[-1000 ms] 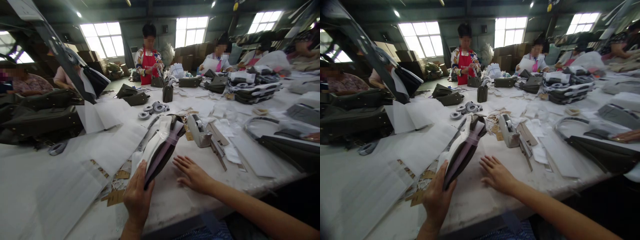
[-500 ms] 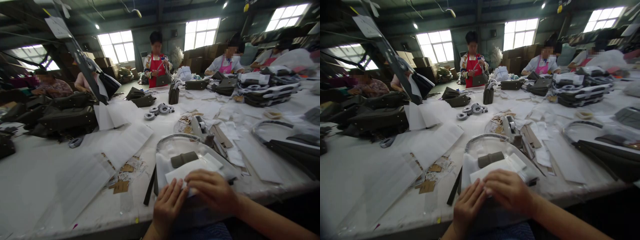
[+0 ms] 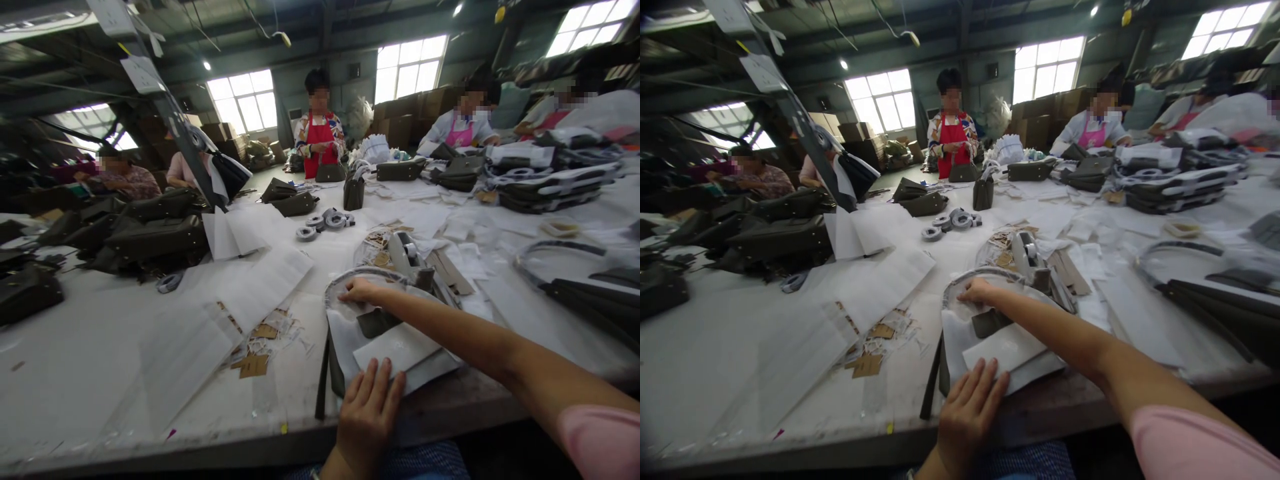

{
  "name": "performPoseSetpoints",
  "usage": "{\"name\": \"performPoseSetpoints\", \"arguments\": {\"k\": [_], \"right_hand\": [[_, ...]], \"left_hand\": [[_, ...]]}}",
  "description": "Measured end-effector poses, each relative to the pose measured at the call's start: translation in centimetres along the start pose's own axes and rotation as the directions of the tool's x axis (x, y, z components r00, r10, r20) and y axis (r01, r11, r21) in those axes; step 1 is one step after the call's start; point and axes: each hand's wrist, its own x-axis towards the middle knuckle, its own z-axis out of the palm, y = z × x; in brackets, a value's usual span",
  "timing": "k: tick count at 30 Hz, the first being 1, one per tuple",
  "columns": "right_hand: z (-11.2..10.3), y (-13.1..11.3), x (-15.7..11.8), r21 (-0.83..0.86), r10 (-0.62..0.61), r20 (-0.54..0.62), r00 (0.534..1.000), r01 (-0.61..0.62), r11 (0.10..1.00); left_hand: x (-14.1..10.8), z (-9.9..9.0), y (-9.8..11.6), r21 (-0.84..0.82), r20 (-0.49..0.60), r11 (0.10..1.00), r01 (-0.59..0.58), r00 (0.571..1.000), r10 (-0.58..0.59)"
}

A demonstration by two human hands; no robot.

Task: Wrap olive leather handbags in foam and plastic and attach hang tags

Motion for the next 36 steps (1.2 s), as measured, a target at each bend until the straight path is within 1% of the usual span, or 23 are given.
{"name": "performPoseSetpoints", "arguments": {"k": [3, 6, 8, 11, 13, 15, 16, 18, 19, 21, 23, 25, 28, 30, 33, 34, 36], "right_hand": [[0.2, -0.1, -0.1, 0.179, -0.036, 0.024, 0.999, 0.031, 0.983], [0.3, -0.9, -0.4, 0.356, -0.123, -0.04, 0.992, 0.13, 0.925], [0.3, -1.7, -0.9, 0.442, -0.18, -0.097, 0.979, 0.205, 0.873], [-0.4, -2.6, -2.8, 0.506, -0.262, -0.145, 0.954, 0.299, 0.809], [-1.1, -2.7, -5.2, 0.512, -0.318, -0.146, 0.937, 0.347, 0.786], [-1.8, -2.0, -8.3, 0.433, -0.427, -0.138, 0.894, 0.442, 0.785], [-2.0, -1.4, -9.9, 0.351, -0.507, -0.129, 0.852, 0.517, 0.781], [-2.0, 0.2, -13.0, 0.189, -0.647, -0.088, 0.757, 0.651, 0.735], [-1.8, 1.2, -14.4, 0.131, -0.702, -0.056, 0.71, 0.702, 0.7], [-1.3, 3.0, -16.5, 0.07, -0.772, -0.002, 0.636, 0.77, 0.634], [-0.6, 4.7, -17.9, 0.0, -0.821, 0.01, 0.571, 0.821, 0.571], [0.0, 6.1, -18.7, -0.1, -0.86, -0.014, 0.51, 0.855, 0.508], [0.7, 7.5, -19.6, -0.245, -0.906, -0.025, 0.422, 0.876, 0.415], [1.1, 7.9, -20.1, -0.323, -0.925, -0.003, 0.381, 0.875, 0.361], [1.0, 7.6, -20.7, -0.388, -0.936, 0.033, 0.35, 0.868, 0.31], [0.8, 7.4, -20.9, -0.385, -0.937, 0.045, 0.346, 0.872, 0.304], [0.1, 7.1, -21.4, -0.351, -0.931, 0.058, 0.361, 0.88, 0.32]], "left_hand": [[0.2, 0.2, 0.3, -0.01, -0.016, 1.0, 0.005, 1.0, -0.005], [0.3, 0.4, 0.2, -0.016, -0.017, 1.0, 0.009, 1.0, -0.01], [0.3, 0.4, 0.1, -0.015, -0.002, 1.0, 0.001, 1.0, -0.001], [0.3, 0.3, -0.2, -0.014, 0.021, 1.0, 0.001, 1.0, 0.0], [0.4, 0.2, -0.4, -0.024, 0.029, 1.0, 0.0, 1.0, 0.001], [0.4, 0.0, -0.6, -0.047, 0.038, 0.999, -0.005, 0.999, 0.007], [0.4, -0.1, -0.7, -0.062, 0.041, 0.998, -0.003, 0.999, 0.006], [0.3, -0.2, -0.8, -0.096, 0.043, 0.995, 0.013, 0.999, -0.009], [0.2, -0.2, -0.8, -0.113, 0.035, 0.993, 0.03, 0.999, -0.026], [0.0, -0.2, -0.9, -0.156, 0.01, 0.985, 0.072, 0.997, -0.071], [-0.2, -0.2, -0.9, -0.21, 0.0, 0.971, 0.111, 0.994, -0.114], [-0.6, -0.2, -1.0, -0.268, 0.01, 0.951, 0.154, 0.987, -0.158], [-1.0, -0.2, -1.0, -0.315, 0.013, 0.926, 0.207, 0.977, -0.214], [-1.2, -0.1, -1.0, -0.296, 0.016, 0.931, 0.212, 0.976, -0.217], [-1.3, -0.2, -0.9, -0.242, 0.066, 0.957, 0.161, 0.987, -0.15], [-1.3, -0.2, -0.9, -0.234, 0.086, 0.962, 0.139, 0.989, -0.121], [-1.2, -0.1, -1.2, -0.227, 0.106, 0.969, 0.098, 0.991, -0.076]]}}
